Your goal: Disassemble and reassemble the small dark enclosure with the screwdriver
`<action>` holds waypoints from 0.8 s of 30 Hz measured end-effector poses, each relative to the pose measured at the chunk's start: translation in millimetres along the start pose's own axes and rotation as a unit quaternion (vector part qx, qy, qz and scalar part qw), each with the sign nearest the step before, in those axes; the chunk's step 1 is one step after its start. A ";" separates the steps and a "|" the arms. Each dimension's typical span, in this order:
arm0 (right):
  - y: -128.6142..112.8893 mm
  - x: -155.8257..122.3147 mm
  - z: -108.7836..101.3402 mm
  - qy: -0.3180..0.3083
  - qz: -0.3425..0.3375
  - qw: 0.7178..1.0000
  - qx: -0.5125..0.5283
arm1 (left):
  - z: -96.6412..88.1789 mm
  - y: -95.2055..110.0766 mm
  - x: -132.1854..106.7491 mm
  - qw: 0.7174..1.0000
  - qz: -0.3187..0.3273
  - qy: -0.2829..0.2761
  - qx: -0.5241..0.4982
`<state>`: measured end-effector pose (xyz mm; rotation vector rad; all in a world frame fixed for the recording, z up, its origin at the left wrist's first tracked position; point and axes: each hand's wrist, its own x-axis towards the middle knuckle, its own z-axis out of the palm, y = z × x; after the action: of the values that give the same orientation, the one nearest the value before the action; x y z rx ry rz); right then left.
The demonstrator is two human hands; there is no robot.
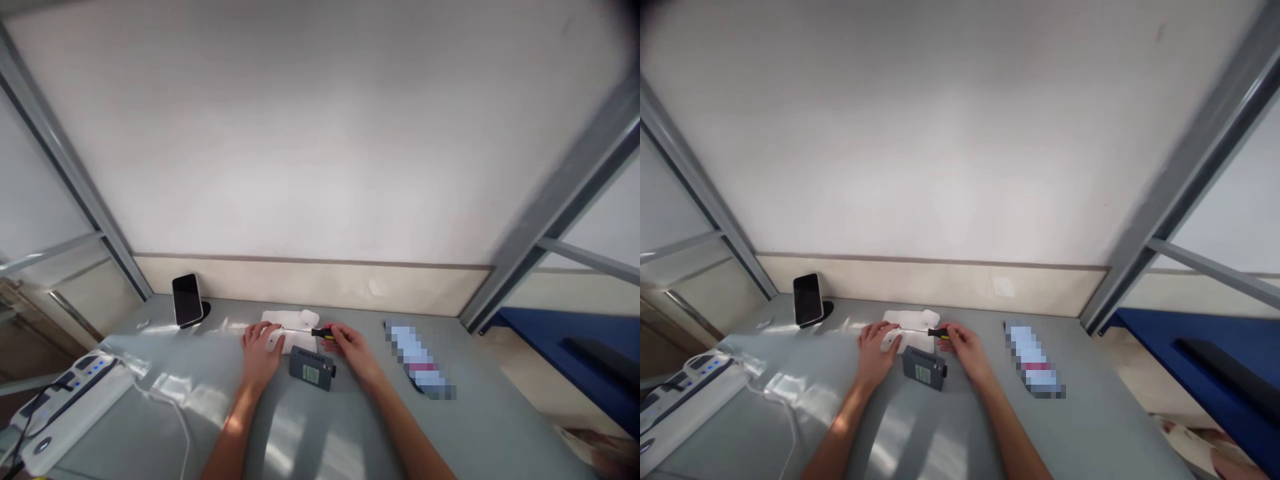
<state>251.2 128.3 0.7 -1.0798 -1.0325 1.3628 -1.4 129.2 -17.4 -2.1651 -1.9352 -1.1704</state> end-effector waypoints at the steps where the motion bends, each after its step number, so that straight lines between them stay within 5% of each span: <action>1: -1.5 -0.4 -0.6 0.000 0.000 1.000 0.002 | -0.1 -0.3 0.4 1.000 0.001 0.000 -0.003; 24: -14.2 -2.5 -0.1 -0.027 -0.017 0.999 -0.017 | -2.0 -1.3 5.3 0.997 0.008 0.013 -0.075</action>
<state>254.4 126.7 14.7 -1.0526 -1.1121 1.3575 -3.7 133.0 -13.8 -2.2173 -1.8720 -1.3758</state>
